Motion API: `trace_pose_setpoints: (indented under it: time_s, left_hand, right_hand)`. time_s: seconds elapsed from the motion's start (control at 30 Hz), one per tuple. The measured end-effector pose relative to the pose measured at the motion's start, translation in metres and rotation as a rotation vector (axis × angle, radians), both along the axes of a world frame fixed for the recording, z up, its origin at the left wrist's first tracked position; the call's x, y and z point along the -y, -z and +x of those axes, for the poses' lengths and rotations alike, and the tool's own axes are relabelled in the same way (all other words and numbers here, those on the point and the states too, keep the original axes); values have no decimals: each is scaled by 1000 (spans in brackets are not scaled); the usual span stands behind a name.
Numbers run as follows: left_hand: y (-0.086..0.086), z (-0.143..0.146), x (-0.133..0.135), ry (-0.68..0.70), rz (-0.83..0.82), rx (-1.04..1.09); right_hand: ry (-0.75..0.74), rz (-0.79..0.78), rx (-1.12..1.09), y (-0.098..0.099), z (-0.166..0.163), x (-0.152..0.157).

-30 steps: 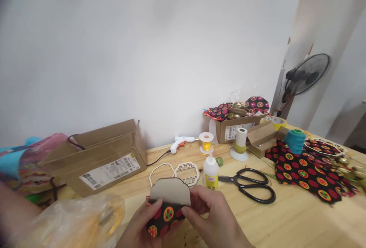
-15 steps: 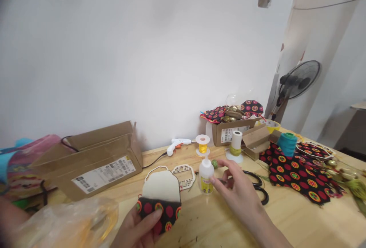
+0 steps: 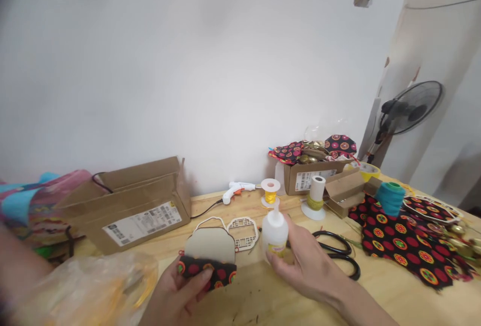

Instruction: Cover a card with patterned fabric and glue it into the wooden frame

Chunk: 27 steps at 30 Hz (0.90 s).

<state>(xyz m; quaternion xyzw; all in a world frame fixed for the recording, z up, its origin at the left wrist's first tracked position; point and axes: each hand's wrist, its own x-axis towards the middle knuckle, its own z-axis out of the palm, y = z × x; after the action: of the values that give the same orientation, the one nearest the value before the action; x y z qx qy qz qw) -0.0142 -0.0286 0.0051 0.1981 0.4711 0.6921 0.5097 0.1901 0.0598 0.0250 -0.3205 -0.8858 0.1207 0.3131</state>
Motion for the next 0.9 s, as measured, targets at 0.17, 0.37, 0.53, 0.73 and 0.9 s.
trace_pose_setpoints:
  time_s: [0.17, 0.37, 0.53, 0.73, 0.9]
  left_hand:
    - [7, -9, -3, 41, 13, -85]
    - [6, -12, -6, -70, 45, -355]
    - [4, -7, -2, -122, 56, -666]
    - [2, -6, -2, -114, 8, -684]
    - [4, -8, -5, -25, -10, -104]
  right_hand:
    - [-117, 25, 34, -37, 7, -17]
    - [-77, -170, -110, -31, 1, -25]
    - [69, -250, -396, -6, -3, -31]
    - [115, -898, -783, -12, -8, -29]
    - [38, -1052, -1083, -17, -9, -16]
